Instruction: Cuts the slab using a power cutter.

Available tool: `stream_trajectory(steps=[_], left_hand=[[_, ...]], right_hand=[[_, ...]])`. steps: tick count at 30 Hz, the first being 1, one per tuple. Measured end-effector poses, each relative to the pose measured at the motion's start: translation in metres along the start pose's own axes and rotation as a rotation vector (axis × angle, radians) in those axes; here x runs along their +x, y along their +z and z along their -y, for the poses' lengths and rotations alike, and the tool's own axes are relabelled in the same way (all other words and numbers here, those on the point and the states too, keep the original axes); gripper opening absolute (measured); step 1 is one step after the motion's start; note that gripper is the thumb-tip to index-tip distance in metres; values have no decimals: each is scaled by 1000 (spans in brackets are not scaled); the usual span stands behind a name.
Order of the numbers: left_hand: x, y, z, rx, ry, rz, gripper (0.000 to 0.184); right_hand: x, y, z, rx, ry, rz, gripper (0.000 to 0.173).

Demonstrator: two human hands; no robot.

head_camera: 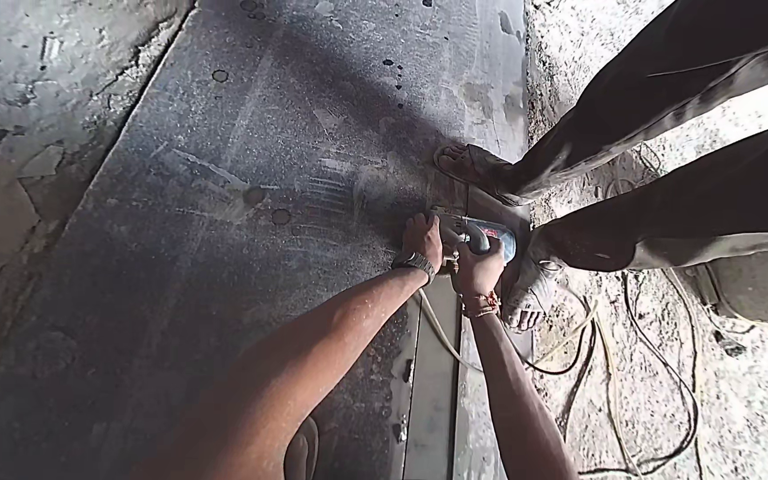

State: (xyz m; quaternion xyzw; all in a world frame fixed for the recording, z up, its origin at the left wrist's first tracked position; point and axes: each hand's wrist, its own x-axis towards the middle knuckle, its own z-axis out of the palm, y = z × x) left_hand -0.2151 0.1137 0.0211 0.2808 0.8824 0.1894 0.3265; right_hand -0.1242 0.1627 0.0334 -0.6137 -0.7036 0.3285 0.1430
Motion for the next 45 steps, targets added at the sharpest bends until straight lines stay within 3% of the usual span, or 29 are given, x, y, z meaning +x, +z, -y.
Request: stream_trajectory(steps=[4,18,26,30,45], left_hand=[[4,2,0,-9,6,-31,57],[13,-2,-1,0,29,-55,68],[16,-5,-1,-21,50,-69,60],[20,-5,-2,-14,38,-73,64],[29,-13,-7,-8,42,-81,67]], right_hand=[[3,1,2,11,-7,2,52],[15,6,6,17,-10,-16,56],[27,7,4,75,-17,91,29],[34,10,1,182,9,130,34],[43,13,8,139,-23,117,48]])
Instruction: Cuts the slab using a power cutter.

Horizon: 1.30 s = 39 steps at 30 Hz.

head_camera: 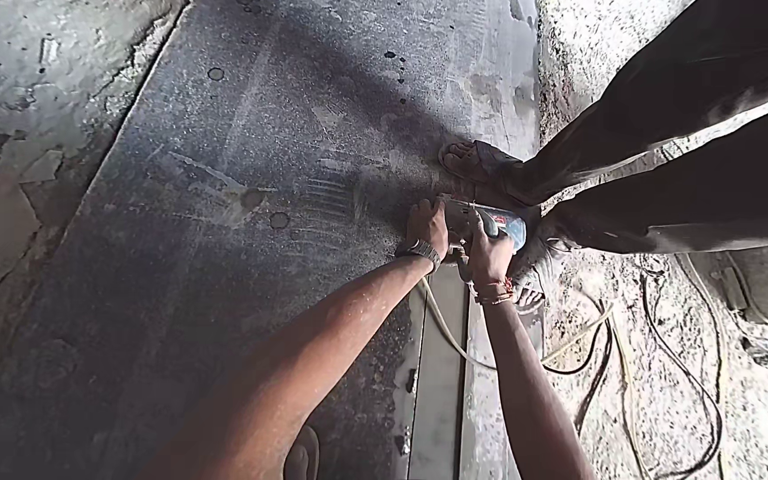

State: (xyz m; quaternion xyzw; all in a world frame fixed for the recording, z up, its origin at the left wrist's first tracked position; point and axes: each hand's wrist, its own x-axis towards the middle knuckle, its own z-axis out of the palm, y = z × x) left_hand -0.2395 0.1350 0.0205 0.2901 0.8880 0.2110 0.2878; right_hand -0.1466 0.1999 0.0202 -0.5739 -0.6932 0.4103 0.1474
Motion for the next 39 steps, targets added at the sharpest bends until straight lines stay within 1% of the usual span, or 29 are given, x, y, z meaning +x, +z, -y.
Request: stream_trajectory(steps=[5,9,12,15,22,25,30,39], left_hand=[[3,1,2,2,16,-25,68],[7,-6,-1,17,0,38,62],[7,-3,-1,11,2,-11,60],[8,-4,-2,1,-4,-17,60],[12,-5,-2,-19,0,-26,61],[17,-9,-3,-4,-14,22,61],[22,-11,-4,-5,-15,31,65],[30,-11,-4,-16,-18,21,64]], right_hand=[[4,2,0,-4,-21,7,49],[6,1,3,-13,-24,8,50],[8,3,2,-14,-32,10,50],[9,3,3,-13,-32,13,50],[13,5,5,-3,-52,-3,50],[15,5,6,-17,-63,-7,50],[18,6,8,-52,-40,-4,53],[23,9,13,-60,-5,-17,56]])
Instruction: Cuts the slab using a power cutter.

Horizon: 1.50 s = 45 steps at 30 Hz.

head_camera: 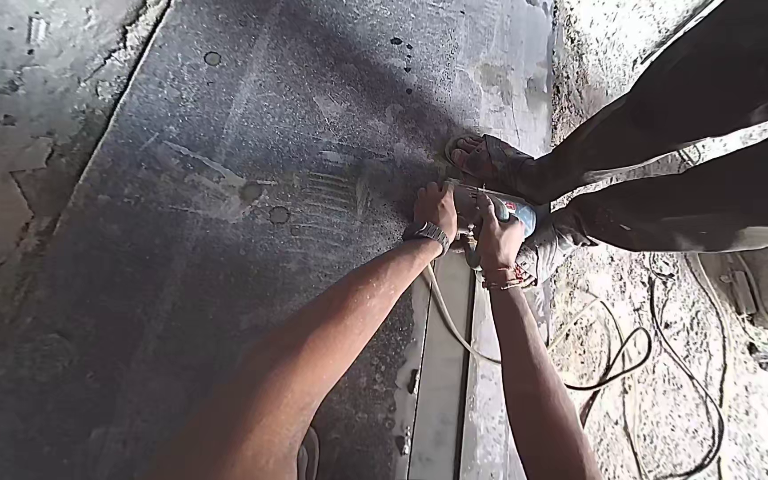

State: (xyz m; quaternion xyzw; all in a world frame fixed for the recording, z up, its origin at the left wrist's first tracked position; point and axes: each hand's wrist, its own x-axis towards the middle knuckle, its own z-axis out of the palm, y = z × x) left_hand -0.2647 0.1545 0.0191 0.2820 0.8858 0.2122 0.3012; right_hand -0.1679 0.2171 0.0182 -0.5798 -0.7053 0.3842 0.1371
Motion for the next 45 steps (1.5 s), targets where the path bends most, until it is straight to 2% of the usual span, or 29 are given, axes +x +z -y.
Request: stream_trajectory(steps=[16,25,32,45], left_hand=[[8,-5,-2,14,5,3,67],[14,-4,-3,8,10,-16,59],[20,-2,-2,24,15,-32,71],[25,-7,-4,10,11,-20,71]], right_hand=[[8,3,0,-10,-29,3,61],[11,5,-3,5,-42,10,64],[7,2,5,-52,-34,2,67],[11,6,3,-46,-41,-18,70]])
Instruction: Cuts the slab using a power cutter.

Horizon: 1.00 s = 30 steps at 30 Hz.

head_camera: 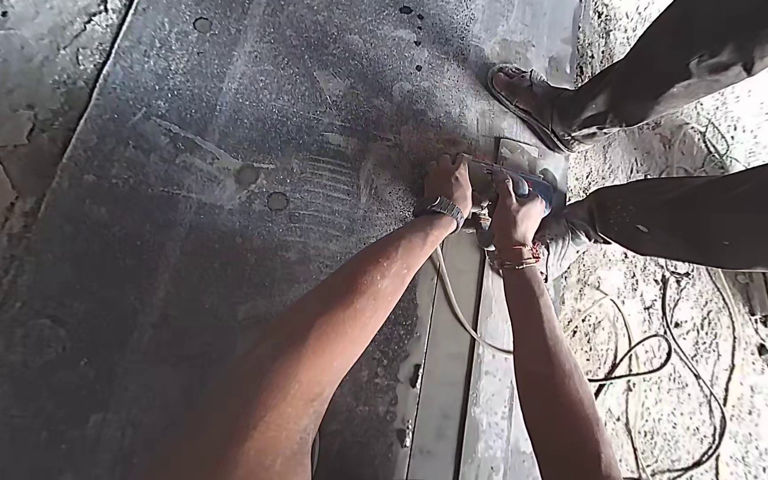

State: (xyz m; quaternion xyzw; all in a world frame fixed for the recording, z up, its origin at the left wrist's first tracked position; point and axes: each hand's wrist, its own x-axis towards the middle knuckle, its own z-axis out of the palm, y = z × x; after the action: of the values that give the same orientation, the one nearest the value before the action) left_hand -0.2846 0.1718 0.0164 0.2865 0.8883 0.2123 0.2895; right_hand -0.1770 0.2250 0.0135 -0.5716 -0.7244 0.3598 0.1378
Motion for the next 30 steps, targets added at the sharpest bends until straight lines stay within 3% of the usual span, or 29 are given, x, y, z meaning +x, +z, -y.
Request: stream_trajectory(steps=[26,30], left_hand=[[14,-6,-4,-27,-5,-14,65],[14,-10,-4,-40,-6,2,69]], right_hand=[[8,1,8,-13,-34,12,71],[25,7,16,-1,-50,-28,54]])
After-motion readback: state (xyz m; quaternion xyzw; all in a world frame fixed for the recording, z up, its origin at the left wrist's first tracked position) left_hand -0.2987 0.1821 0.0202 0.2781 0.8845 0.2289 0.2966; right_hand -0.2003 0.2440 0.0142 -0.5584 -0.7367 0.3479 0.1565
